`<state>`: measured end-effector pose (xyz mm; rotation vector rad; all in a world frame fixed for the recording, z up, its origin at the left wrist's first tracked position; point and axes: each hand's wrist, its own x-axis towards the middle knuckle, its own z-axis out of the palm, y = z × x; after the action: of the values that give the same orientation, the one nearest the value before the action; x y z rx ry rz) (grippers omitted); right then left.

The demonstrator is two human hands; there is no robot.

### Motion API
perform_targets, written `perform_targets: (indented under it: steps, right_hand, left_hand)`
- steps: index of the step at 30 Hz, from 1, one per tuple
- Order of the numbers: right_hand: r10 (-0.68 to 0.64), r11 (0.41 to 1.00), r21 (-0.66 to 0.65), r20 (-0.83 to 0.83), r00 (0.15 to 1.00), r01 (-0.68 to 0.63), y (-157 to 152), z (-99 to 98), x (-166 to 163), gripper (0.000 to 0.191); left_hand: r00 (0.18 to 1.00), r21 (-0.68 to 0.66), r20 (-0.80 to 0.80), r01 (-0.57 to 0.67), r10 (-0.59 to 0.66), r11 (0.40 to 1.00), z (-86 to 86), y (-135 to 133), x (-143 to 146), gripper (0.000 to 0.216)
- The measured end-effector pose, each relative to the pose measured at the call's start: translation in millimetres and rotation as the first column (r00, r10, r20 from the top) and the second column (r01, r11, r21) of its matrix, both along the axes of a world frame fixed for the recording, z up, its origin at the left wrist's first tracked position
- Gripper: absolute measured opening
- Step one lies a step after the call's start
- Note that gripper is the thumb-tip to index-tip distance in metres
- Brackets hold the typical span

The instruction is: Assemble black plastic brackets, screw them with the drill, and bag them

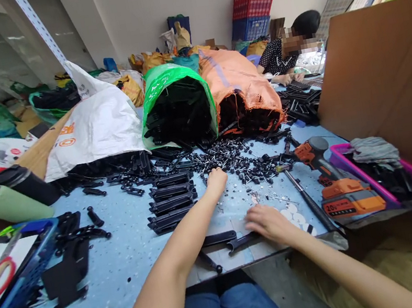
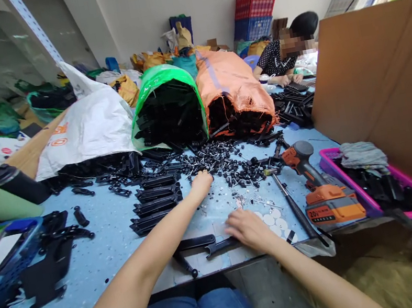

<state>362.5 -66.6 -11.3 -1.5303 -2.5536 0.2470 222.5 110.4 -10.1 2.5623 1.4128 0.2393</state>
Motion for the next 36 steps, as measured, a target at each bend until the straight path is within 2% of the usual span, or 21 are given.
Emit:
perform_targets:
  steps: [2,4,6,9,10,11,13,14,15,17,20,23,25,27,30,36]
  right_hand:
    - [-0.192,0.98,0.072,0.074,0.979,0.186,30,2.6,8,0.03]
    - [-0.341,0.939,0.121,0.186,0.921,0.323,64,2.6,13,0.027]
    - [-0.398,0.918,0.118,0.269,0.877,0.38,93,-0.1,13,0.024]
    - [-0.409,0.912,0.092,0.283,0.868,0.4,117,-5.5,9,0.02]
    - [-0.412,0.911,0.091,0.277,0.868,0.403,119,-6.6,7,0.019]
    - [-0.415,0.909,0.094,0.269,0.869,0.405,119,-7.1,7,0.019]
    - [-0.422,0.907,0.109,0.246,0.873,0.407,115,-6.5,7,0.021]
    - [-0.425,0.905,0.119,0.239,0.873,0.408,111,-5.4,7,0.022]
    - [-0.428,0.904,0.129,0.226,0.875,0.408,107,-4.0,7,0.023]
    - [-0.411,0.909,0.137,0.148,0.9,0.393,99,-0.2,6,0.024]
    - [-0.284,0.949,0.113,-0.095,0.954,0.294,83,8.1,0,0.022]
    - [-0.135,0.978,0.114,-0.288,0.948,0.174,61,18.6,-11,0.022]
    - [-0.099,0.983,0.11,-0.354,0.93,0.147,45,25.0,-20,0.023]
    - [-0.094,0.986,0.088,-0.387,0.917,0.138,31,29.3,-29,0.026]
    - [-0.077,0.993,0.052,-0.405,0.911,0.106,15,30.4,-42,0.031]
    - [-0.073,0.997,-0.021,-0.361,0.93,0.07,3,19.6,-52,0.032]
  left_hand:
    - [0.999,0.006,0.039,-0.012,0.012,1.0,-0.9,-4,-1,0.024]
    - [0.994,0.018,0.104,-0.029,0.027,0.999,3.5,-17,-10,0.021]
    - [0.985,0.035,0.164,-0.051,0.045,0.998,10.8,-36,-33,0.02]
    - [0.936,-0.016,0.327,-0.132,0.13,0.991,18.0,-77,-88,0.028]
    - [0.819,-0.166,0.519,-0.183,0.244,0.969,18.0,-93,-108,0.029]
    - [0.661,-0.349,0.64,-0.204,0.392,0.914,16.7,-109,-127,0.033]
    - [0.388,-0.612,0.684,-0.155,0.617,0.776,11.0,-139,-159,0.039]
    - [0.295,-0.69,0.663,-0.116,0.688,0.714,7.4,-152,-169,0.042]
    - [0.235,-0.735,0.641,-0.085,0.73,0.673,3.7,-162,-176,0.043]
    - [0.177,-0.762,0.627,-0.064,0.759,0.644,-2.1,-175,-181,0.044]
    - [0.196,-0.74,0.644,-0.086,0.74,0.667,-4.6,-178,-179,0.042]
    - [0.313,-0.702,0.656,-0.082,0.687,0.708,-2.3,-175,-177,0.038]
    - [0.394,-0.682,0.651,-0.071,0.648,0.728,-1.1,-173,-179,0.036]
    - [0.44,-0.678,0.641,-0.059,0.629,0.733,-0.8,-173,-182,0.036]
    - [0.455,-0.684,0.63,-0.058,0.629,0.727,-0.2,-173,-184,0.037]
    - [0.512,-0.645,0.617,-0.105,0.597,0.757,5.7,-170,-182,0.034]
